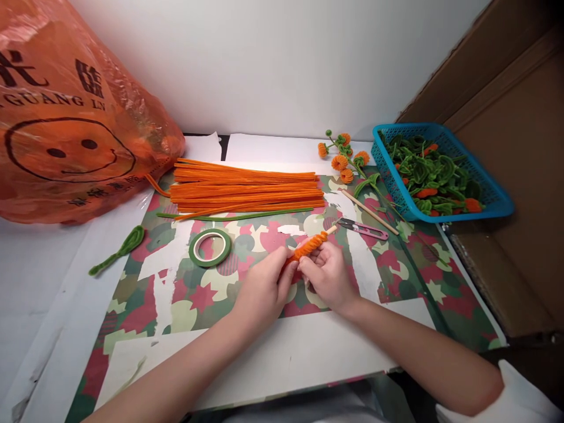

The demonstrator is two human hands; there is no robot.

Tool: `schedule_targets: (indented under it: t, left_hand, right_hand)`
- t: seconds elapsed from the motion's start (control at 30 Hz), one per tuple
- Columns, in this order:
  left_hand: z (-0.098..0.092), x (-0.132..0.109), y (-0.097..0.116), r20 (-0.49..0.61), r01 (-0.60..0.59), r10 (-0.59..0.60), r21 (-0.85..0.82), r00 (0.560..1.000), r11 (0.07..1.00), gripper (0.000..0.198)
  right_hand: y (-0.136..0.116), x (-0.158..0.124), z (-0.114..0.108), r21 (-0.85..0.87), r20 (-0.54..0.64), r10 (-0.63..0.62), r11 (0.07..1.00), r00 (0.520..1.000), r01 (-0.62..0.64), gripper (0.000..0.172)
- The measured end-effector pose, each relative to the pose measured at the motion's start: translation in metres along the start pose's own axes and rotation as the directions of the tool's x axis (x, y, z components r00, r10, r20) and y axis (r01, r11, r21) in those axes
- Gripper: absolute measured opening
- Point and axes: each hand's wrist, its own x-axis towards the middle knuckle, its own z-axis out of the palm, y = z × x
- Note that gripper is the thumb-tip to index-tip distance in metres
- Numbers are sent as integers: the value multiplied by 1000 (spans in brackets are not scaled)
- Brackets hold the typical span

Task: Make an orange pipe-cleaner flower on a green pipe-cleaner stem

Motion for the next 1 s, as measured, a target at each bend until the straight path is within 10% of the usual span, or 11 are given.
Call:
schedule_targets:
  t: [0.83,1.0]
  left_hand:
    - [-9,0,-4,67,23,-19,-64,998,998,23]
    - [-18,2,-4,248,89,-23,-259,969,962,31]
  right_hand:
    - [1,10,-16,-1,282,4,1000,960,-4,25]
    - [-5,11,-23,-56,390,47,998,920,-27,26]
